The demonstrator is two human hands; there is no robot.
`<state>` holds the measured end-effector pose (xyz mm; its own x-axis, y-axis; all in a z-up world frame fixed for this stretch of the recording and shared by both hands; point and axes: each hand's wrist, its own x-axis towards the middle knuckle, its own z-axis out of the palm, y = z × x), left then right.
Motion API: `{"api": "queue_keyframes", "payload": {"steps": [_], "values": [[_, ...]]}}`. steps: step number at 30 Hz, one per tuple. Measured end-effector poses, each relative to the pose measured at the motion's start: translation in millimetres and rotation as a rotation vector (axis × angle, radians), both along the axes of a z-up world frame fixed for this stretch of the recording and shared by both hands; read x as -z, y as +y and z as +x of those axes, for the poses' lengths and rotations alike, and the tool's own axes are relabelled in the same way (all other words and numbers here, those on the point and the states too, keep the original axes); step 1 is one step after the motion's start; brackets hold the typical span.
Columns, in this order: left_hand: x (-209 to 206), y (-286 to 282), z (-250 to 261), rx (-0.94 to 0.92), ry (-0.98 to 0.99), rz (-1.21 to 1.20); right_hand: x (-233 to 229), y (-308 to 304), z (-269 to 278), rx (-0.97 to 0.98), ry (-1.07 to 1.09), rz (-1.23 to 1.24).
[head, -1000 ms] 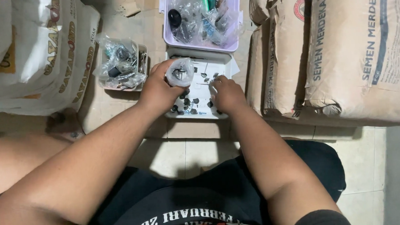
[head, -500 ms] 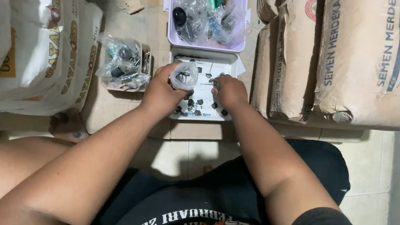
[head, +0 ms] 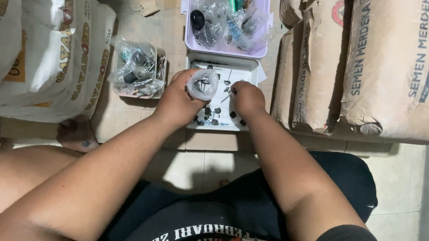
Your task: Picking up small metal hardware components from a tray and placing them into a small plastic bag.
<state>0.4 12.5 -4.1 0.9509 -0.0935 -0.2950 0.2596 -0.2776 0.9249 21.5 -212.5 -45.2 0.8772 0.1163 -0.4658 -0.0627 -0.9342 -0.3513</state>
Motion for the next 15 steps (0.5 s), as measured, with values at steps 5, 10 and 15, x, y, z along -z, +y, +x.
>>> {"api": "queue_keyframes", "payload": {"steps": [5, 10, 15], "values": [[1, 1, 1, 0.002, 0.002, 0.001, -1, -1, 1, 0.116, -0.364, 0.126], [1, -4, -3, -0.008, -0.009, -0.023, -45, 8, 0, 0.209, -0.666, 0.355], [-3, -7, -7, 0.012, 0.01, 0.012, -79, 11, -10, 0.204, -0.898, 0.536]]}}
